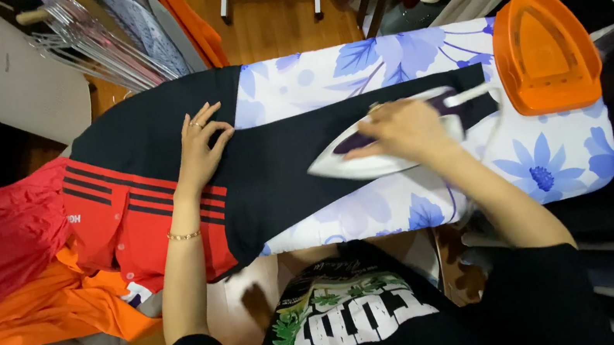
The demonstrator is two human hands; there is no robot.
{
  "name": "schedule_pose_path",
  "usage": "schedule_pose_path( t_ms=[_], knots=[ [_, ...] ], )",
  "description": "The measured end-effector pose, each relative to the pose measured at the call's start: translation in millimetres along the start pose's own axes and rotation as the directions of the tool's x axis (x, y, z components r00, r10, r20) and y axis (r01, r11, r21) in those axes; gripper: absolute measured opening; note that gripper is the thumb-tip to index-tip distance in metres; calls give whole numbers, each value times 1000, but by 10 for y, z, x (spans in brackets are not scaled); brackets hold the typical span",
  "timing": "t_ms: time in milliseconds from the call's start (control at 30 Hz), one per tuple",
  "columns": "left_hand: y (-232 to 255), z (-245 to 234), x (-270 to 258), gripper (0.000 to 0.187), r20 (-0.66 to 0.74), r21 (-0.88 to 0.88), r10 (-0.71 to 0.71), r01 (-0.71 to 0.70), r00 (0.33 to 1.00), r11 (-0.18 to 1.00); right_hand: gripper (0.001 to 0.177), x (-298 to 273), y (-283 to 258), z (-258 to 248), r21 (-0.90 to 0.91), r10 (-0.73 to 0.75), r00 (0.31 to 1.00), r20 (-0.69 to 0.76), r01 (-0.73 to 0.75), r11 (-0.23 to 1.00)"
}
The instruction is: A person irons a red and black polo shirt on an ironing board using a steam iron.
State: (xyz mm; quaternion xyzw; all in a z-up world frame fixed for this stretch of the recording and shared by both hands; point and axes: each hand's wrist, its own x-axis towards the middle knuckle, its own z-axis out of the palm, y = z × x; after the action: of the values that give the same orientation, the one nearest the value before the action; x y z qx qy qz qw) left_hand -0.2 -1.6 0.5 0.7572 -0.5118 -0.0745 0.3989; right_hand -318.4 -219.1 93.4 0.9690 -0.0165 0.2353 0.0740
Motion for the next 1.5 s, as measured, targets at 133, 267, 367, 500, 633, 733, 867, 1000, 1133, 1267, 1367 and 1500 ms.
schedule_pose_path(
  t_ms=[133, 267, 367, 500, 633, 733, 867, 1000, 1133, 1267, 1367, 1500],
  knots=[
    [-31, 13, -2, 8, 7, 24, 0, 0, 1000, 1000, 54, -122, 422, -181, -191, 157, 988, 8, -153, 970],
    [-15, 12, -12, 8, 6, 35, -15, 14, 1000, 999, 56, -347, 703, -6, -487, 330, 941, -74, -323, 812],
    [19, 9, -18, 8, 4, 36, -27, 27, 1000, 999, 56, -386, 712, 64, -552, 403, 909, -104, -390, 737],
    [-2, 11, -20, 9, 13, 37, -21, 20, 1000, 999, 58, -452, 779, -13, -544, 463, 880, -107, -442, 713],
    [-51, -12, -21, 10, 33, 9, 38, -38, 999, 999, 45, -727, 1013, -344, -188, 649, 755, -92, -653, 734],
    [-86, -2, -23, 12, 52, -4, 75, -75, 996, 997, 18, -1404, 1447, -377, 286, 773, 576, -266, -718, 634],
    [-155, 35, -29, 11, 33, 34, 110, -112, 993, 993, 10, -2509, 2112, -214, 420, 593, 172, -786, -555, 718],
    [-157, 37, -20, 11, 35, 36, 110, -111, 993, 993, 45, -2238, 1732, -471, 579, 611, -84, -787, -443, 684],
    [-152, 47, -8, 12, 36, 60, 110, -112, 993, 992, 35, -2541, 1911, -288, 499, 578, 22, -816, -477, 723],
    [-123, 30, -10, 12, 41, 69, 105, -108, 994, 992, 34, -2352, 1845, -233, 487, 573, 42, -819, -478, 731],
    [-129, 24, -13, 13, 47, 63, 103, -105, 994, 992, 48, -2491, 2030, 47, 709, 720, -189, -668, -457, 537],
    [-79, 9, -2, 15, 54, 75, 76, -80, 996, 994, 43, -1922, 1596, -153, 740, 774, -110, -624, -400, 540]
  ],
)
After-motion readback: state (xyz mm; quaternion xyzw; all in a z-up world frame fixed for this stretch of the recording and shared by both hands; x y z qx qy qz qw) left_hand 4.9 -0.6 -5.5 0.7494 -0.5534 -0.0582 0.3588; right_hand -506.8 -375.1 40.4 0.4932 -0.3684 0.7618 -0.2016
